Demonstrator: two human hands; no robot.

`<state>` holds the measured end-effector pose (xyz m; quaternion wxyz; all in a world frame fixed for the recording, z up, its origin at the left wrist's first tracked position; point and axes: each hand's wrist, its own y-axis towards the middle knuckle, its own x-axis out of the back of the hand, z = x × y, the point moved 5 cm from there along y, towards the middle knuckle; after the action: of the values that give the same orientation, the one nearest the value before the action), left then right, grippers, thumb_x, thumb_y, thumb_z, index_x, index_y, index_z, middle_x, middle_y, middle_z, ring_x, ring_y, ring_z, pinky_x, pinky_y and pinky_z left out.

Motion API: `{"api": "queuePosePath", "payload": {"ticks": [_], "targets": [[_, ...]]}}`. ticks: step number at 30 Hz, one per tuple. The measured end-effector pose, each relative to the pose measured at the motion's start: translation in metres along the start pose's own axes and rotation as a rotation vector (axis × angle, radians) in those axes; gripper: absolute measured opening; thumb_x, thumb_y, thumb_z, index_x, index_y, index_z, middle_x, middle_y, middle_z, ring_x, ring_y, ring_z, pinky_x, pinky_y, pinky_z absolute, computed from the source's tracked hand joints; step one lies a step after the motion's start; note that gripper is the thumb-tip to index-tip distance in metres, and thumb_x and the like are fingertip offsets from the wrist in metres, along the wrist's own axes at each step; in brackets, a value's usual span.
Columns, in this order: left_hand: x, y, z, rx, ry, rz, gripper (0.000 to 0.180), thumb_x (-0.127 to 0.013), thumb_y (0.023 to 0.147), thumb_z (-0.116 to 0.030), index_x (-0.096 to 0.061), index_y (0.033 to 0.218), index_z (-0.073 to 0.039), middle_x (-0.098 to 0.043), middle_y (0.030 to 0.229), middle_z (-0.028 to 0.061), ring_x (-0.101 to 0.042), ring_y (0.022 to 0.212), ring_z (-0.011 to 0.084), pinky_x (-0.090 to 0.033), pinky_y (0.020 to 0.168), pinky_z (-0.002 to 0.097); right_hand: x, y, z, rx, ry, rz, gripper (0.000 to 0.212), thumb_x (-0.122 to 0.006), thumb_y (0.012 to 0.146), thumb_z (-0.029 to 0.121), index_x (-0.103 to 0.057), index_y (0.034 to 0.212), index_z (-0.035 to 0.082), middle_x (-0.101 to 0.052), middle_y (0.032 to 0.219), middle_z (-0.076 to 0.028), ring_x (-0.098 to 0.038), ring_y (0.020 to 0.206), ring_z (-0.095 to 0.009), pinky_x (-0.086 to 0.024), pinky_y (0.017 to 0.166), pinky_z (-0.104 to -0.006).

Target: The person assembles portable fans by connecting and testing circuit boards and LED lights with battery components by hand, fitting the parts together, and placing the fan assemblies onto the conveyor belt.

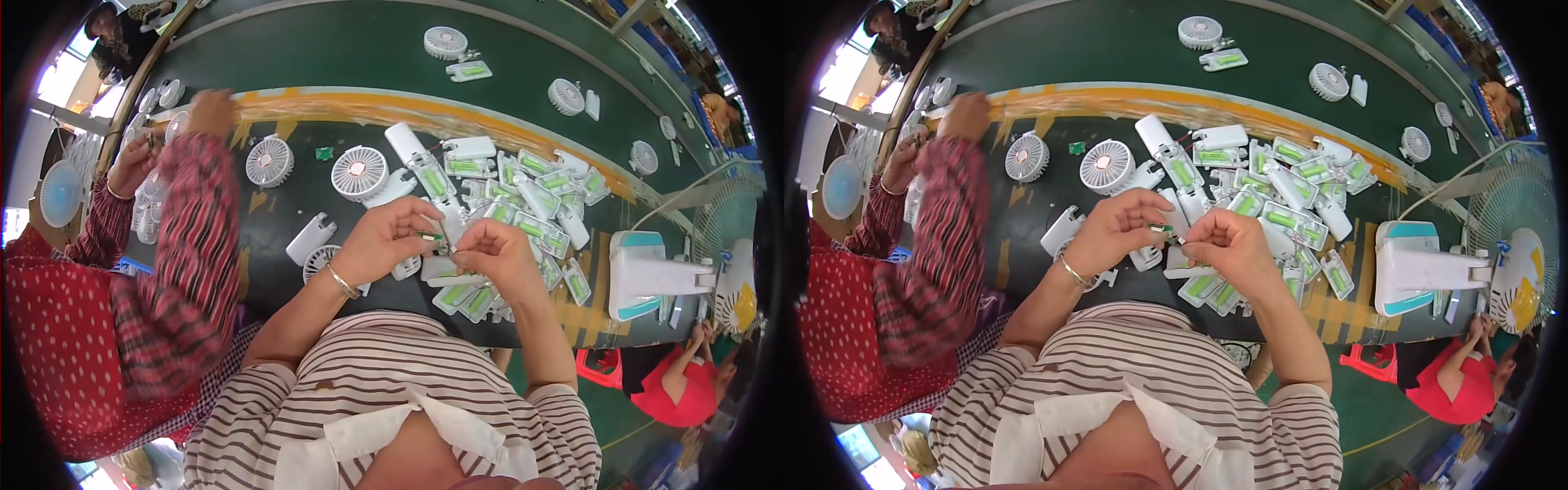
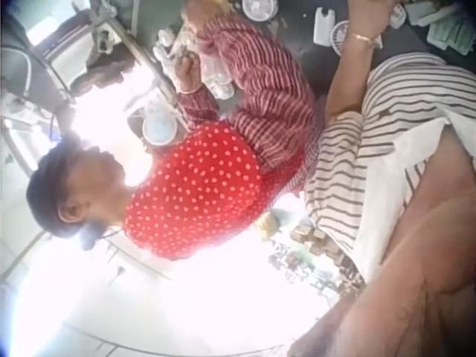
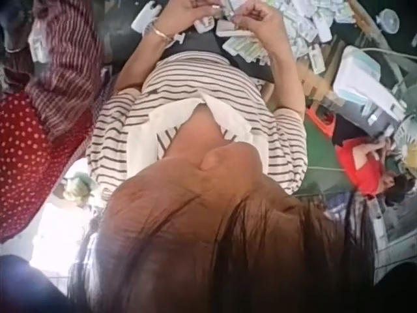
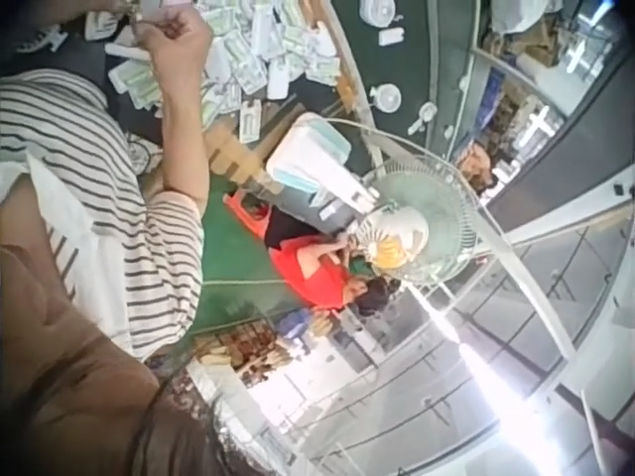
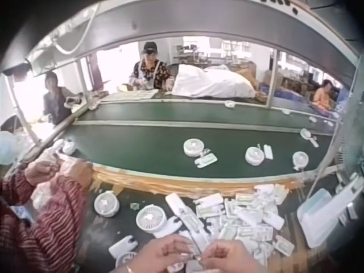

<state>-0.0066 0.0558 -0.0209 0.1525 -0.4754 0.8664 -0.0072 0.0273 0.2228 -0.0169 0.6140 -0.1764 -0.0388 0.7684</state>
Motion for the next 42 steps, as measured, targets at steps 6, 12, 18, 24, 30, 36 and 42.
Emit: {"api": "queuePosePath", "payload": {"ticks": [6, 12, 18, 24, 30, 36, 42], "targets": [[0.001, -0.002, 0.001, 0.056, -0.017, 0.046, 0.026, -0.059, 0.078, 0.008, -0.054, 0.103, 0.002, -0.061, 0.093, 0.0063, -0.061, 0.083, 0.0101, -0.050, 0.074, 0.0229, -0.004, 0.004, 0.001, -0.045, -0.061, 0.006, 0.014, -0.066, 0.074, -0.006, -0.064, 0.087, -0.003, -0.064, 0.072, -0.005, -0.061, 0.065, -0.010, -0.050, 0.060, -0.0222], [0.002, -0.004, -0.001, 0.069, 0.020, 0.016, 0.026, -0.059, 0.075, 0.010, -0.053, 0.100, 0.002, -0.059, 0.091, 0.0064, -0.060, 0.084, 0.0102, -0.050, 0.075, 0.0231, -0.013, 0.006, 0.006, -0.003, -0.056, -0.036, 0.019, -0.064, 0.074, -0.008, -0.062, 0.091, 0.000, -0.063, 0.079, -0.002, -0.058, 0.068, -0.006, -0.048, 0.060, -0.0195], [0.005, -0.003, 0.001, 0.034, 0.065, 0.006, 0.025, -0.060, 0.075, 0.008, -0.052, 0.098, 0.001, -0.060, 0.089, 0.0066, -0.060, 0.082, 0.0097, -0.050, 0.072, 0.0229, -0.014, 0.007, 0.009, 0.043, -0.168, -0.046, 0.017, -0.061, 0.074, -0.009, -0.060, 0.088, 0.001, -0.061, 0.078, 0.000, -0.056, 0.070, -0.005, -0.045, 0.063, -0.0186], [0.005, -0.002, 0.004, 0.048, 0.043, 0.025, 0.029, -0.059, 0.076, 0.008, -0.049, 0.102, -0.001, -0.059, 0.086, 0.0045, -0.059, 0.081, 0.0086, -0.048, 0.071, 0.0221, -0.018, 0.008, 0.015, 0.124, -0.329, -0.081, 0.015, -0.058, 0.075, -0.010, -0.060, 0.086, 0.000, -0.060, 0.078, -0.001, -0.055, 0.072, -0.007, -0.044, 0.065, -0.0205], [0.003, 0.000, 0.009, 0.008, 0.030, 0.016, 0.032, -0.060, 0.077, 0.008, -0.048, 0.105, -0.003, -0.058, 0.087, 0.0028, -0.058, 0.082, 0.0079, -0.047, 0.074, 0.0218, -0.018, 0.007, 0.016, 0.132, -0.385, -0.090, 0.015, -0.058, 0.075, -0.010, -0.060, 0.086, 0.000, -0.059, 0.078, -0.001, -0.055, 0.072, -0.007, -0.043, 0.064, -0.0202], [-0.001, -0.002, 0.008, 0.004, 0.101, -0.006, 0.034, -0.058, 0.075, 0.009, -0.048, 0.104, -0.002, -0.054, 0.090, 0.0025, -0.055, 0.084, 0.0076, -0.046, 0.076, 0.0219, -0.015, 0.008, 0.003, 0.088, -0.241, -0.081, 0.015, -0.058, 0.075, -0.010, -0.060, 0.083, 0.002, -0.059, 0.077, 0.001, -0.052, 0.068, -0.003, -0.039, 0.058, -0.0163], [-0.004, -0.001, 0.001, -0.048, 0.328, -0.025, 0.031, -0.056, 0.071, 0.011, -0.050, 0.099, 0.000, -0.054, 0.088, 0.0023, -0.054, 0.080, 0.0075, -0.046, 0.074, 0.0220, -0.014, 0.008, -0.003, 0.157, -0.320, -0.147, 0.013, -0.057, 0.076, -0.009, -0.059, 0.081, 0.003, -0.057, 0.071, 0.002, -0.050, 0.062, -0.003, -0.037, 0.055, -0.0168]]}}
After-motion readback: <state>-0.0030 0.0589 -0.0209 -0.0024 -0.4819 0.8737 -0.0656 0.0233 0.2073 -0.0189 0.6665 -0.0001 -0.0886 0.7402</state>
